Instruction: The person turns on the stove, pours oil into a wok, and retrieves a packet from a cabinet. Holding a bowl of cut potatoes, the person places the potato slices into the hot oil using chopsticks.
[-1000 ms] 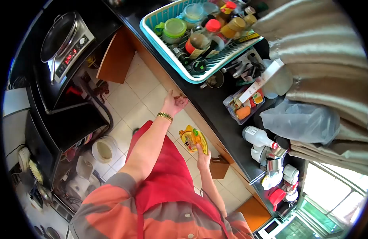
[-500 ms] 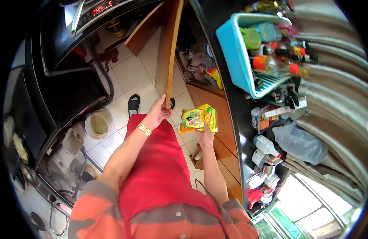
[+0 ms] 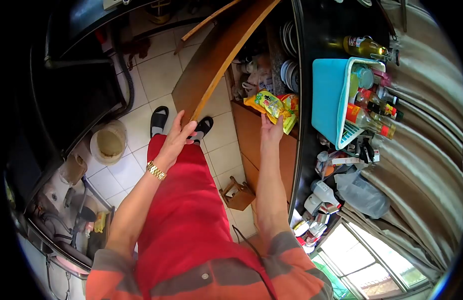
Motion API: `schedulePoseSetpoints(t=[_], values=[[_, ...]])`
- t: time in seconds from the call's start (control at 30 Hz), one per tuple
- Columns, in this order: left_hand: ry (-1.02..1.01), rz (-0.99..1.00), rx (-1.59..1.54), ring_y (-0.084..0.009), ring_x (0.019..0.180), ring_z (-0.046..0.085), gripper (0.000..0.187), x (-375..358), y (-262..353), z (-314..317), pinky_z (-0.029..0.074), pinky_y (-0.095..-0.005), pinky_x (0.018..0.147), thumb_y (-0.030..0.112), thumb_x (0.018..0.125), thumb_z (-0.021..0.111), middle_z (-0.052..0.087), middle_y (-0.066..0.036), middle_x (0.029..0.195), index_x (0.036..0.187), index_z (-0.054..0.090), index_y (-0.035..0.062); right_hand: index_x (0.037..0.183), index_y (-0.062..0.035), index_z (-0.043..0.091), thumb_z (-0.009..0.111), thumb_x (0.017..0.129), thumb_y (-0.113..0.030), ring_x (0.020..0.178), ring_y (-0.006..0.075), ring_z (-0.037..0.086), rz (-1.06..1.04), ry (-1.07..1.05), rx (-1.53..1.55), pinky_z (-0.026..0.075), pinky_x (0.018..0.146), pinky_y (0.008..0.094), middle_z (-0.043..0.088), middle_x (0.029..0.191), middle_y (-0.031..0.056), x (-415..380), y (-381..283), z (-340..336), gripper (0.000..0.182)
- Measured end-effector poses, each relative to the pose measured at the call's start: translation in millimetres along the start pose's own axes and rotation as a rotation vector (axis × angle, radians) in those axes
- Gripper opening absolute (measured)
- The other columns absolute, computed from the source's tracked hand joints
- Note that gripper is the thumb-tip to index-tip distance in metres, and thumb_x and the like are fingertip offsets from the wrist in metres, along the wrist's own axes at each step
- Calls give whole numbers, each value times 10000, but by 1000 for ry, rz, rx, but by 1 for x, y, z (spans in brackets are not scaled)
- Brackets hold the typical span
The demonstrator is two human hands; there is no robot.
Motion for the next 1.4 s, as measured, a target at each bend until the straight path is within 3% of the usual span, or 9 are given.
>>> schedulePoseSetpoints(t=[0.17,0.37,0.53,0.67,0.93,1.07,1.2,1.33,1.4], values=[[76,83,-22,-160,1106,610,742,-29,8,-7,519,-311,916,390,1057,582,552,-77,1315,1630,223,86,1532,-95,395,476,1114,-286,1376,371,469,-18,32,88,429,1164,570,471,1517,160,19,14,-3,467],[93,9,73,-140,1038,619,632,-39,-79,23,524,-289,885,228,1040,629,590,-88,1273,1567,332,45,1540,-93,383,462,1119,-251,1363,363,489,32,6,13,444,1158,554,467,1523,159,0,18,-17,456],[-42,418,754,-369,1255,562,590,35,-19,120,466,-412,1082,96,938,640,558,-212,1383,1490,447,17,1566,-87,351,456,1121,-246,1387,349,480,91,2,0,456,1147,544,467,1532,152,-28,3,-26,483],[-114,691,858,-396,1280,547,535,96,28,201,454,-433,1083,32,884,599,586,-185,1377,1413,523,25,1572,-84,340,441,1124,-242,1387,341,487,159,-7,-122,460,1144,528,469,1537,143,-41,-1,-44,486],[-281,690,1276,-370,1308,534,536,196,-8,353,459,-457,1071,138,867,684,546,-179,1462,1383,589,32,1530,-65,377,468,1116,-244,1297,310,573,214,103,-152,506,1096,493,542,1458,138,-56,4,-96,460],[-158,929,1461,-353,1427,419,508,236,-38,383,386,-496,1135,191,931,604,419,-164,1578,1436,580,139,1526,-42,364,496,1107,-244,1336,329,541,190,53,-150,472,1138,530,522,1469,149,-61,0,-89,484],[-287,845,1870,-371,1400,425,463,242,-48,404,422,-458,1079,221,940,605,453,-132,1541,1399,616,158,1538,-33,338,511,1100,-250,1358,345,519,180,61,-166,440,1169,547,497,1491,157,-55,-2,-91,519],[-96,1103,1733,-358,1298,509,352,246,-50,409,512,-437,962,195,924,612,543,-136,1413,1257,693,116,1557,-39,312,523,1095,-263,1322,311,547,152,23,-166,456,1148,516,493,1491,141,-47,-5,-85,555],[-165,1029,1677,-358,1277,530,375,254,-51,405,534,-438,946,181,907,625,535,-150,1417,1268,685,98,1563,-53,308,521,1095,-256,1324,309,546,110,18,-193,454,1147,515,491,1493,136,-43,-9,-83,553]])
Point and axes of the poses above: each hand's wrist, its own x-axis towards the middle knuckle, its own z-axis out of the palm, y = z × x, the point moved 9 cm from there along x, towards the middle knuckle
